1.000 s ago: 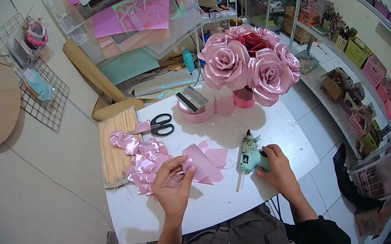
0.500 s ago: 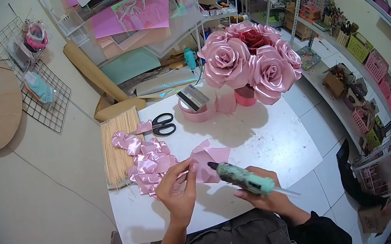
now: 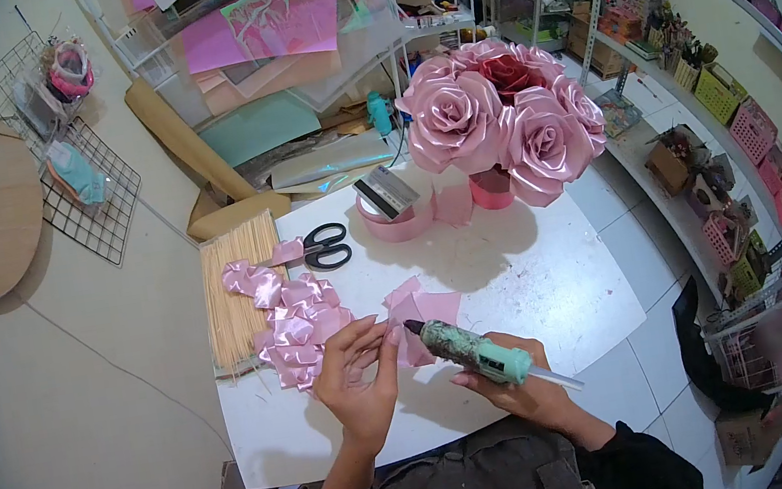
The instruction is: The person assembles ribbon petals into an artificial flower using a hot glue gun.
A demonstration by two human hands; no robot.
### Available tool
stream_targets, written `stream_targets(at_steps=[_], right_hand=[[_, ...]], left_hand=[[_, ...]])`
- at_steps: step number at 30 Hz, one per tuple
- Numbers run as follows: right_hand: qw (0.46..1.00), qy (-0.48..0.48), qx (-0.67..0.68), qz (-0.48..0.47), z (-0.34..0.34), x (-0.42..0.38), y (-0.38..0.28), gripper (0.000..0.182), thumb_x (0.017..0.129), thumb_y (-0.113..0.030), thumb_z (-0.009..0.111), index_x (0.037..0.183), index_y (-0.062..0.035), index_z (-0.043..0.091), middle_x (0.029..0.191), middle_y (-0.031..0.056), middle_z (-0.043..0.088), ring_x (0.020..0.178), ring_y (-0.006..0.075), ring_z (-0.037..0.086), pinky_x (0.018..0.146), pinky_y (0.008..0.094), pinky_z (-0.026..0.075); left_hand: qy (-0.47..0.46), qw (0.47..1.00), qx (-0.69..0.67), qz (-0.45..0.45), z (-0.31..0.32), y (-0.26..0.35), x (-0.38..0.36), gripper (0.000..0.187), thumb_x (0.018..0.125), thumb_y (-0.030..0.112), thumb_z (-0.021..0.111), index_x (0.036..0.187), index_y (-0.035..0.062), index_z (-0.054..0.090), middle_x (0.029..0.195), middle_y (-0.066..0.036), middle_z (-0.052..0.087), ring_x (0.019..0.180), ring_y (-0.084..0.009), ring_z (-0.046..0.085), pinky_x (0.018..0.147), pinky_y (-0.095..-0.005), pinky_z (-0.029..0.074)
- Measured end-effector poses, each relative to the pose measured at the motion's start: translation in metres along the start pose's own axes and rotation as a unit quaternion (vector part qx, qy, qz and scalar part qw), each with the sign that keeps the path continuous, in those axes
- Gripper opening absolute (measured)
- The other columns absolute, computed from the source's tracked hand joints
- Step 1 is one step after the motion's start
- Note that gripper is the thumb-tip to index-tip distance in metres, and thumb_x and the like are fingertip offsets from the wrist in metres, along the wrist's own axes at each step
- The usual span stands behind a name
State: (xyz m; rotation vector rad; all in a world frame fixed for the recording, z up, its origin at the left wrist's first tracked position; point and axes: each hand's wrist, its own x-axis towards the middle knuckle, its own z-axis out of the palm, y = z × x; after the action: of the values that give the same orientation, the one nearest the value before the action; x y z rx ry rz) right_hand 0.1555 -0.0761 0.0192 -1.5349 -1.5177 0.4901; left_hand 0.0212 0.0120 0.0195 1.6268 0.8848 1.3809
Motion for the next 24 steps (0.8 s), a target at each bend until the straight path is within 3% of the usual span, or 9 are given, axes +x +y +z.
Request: stream_targets(at_steps=[4,9,11,13,18,24], right_hand=[[0.998,0.050,0.028,-0.021,0.003,0.001,0.005,0.020,0.069,-0.018,0.065,0.075,-0.0009,0.057,0.060,0.0089,0.051,0.051,0.0209,0.052,0.045,0.0295,0.041],[0.996,0.083,0.020,0.018,-0.002,-0.001,0.016,0.021,0.069,-0.019,0.066,0.074,-0.0007,0.056,0.061,0.0089,0.051,0.050,0.0205,0.051,0.045,0.0299,0.040],[0.998,0.067,-0.005,0.021,-0.011,-0.006,0.016,0.022,0.069,-0.019,0.066,0.074,-0.0003,0.056,0.061,0.0089,0.051,0.050,0.0200,0.051,0.046,0.0298,0.039],[0.995,0.025,0.080,0.061,-0.019,-0.013,0.012,0.023,0.069,-0.020,0.066,0.074,-0.0001,0.056,0.062,0.0086,0.051,0.050,0.0198,0.051,0.046,0.0298,0.040],[0.996,-0.076,0.027,0.040,-0.025,-0.016,-0.002,0.026,0.072,-0.024,0.063,0.075,0.0001,0.056,0.063,0.0084,0.052,0.052,0.0196,0.052,0.047,0.0304,0.040],[0.996,-0.078,0.040,0.031,-0.019,-0.011,-0.001,0.026,0.072,-0.025,0.062,0.077,0.0002,0.056,0.064,0.0086,0.052,0.053,0.0206,0.052,0.048,0.0303,0.041]], left_hand=[[-0.001,1.000,0.000,-0.008,-0.001,0.001,0.000,0.027,0.069,-0.009,0.059,0.092,-0.0032,0.047,0.082,-0.012,0.058,0.075,-0.0136,0.058,0.067,-0.0216,0.048],[-0.016,0.998,-0.050,-0.033,-0.005,0.004,0.003,0.027,0.069,-0.008,0.059,0.093,-0.0046,0.047,0.081,-0.012,0.057,0.076,-0.0143,0.058,0.066,-0.0217,0.048],[-0.007,0.996,-0.070,-0.049,-0.006,0.004,0.005,0.028,0.070,-0.006,0.059,0.095,-0.0042,0.046,0.081,-0.011,0.056,0.075,-0.0124,0.055,0.066,-0.0208,0.046],[0.014,0.995,-0.076,-0.066,-0.006,0.007,0.006,0.030,0.069,-0.005,0.061,0.095,-0.0036,0.047,0.081,-0.011,0.055,0.074,-0.0114,0.054,0.067,-0.0203,0.045],[0.039,0.993,-0.086,-0.066,-0.006,0.006,0.007,0.030,0.069,-0.002,0.062,0.095,-0.0026,0.047,0.082,-0.010,0.053,0.074,-0.0107,0.052,0.067,-0.0200,0.043],[0.036,0.995,-0.065,-0.065,-0.005,0.007,0.007,0.031,0.069,-0.002,0.062,0.096,-0.0026,0.047,0.084,-0.010,0.052,0.075,-0.0112,0.052,0.067,-0.0200,0.043]])
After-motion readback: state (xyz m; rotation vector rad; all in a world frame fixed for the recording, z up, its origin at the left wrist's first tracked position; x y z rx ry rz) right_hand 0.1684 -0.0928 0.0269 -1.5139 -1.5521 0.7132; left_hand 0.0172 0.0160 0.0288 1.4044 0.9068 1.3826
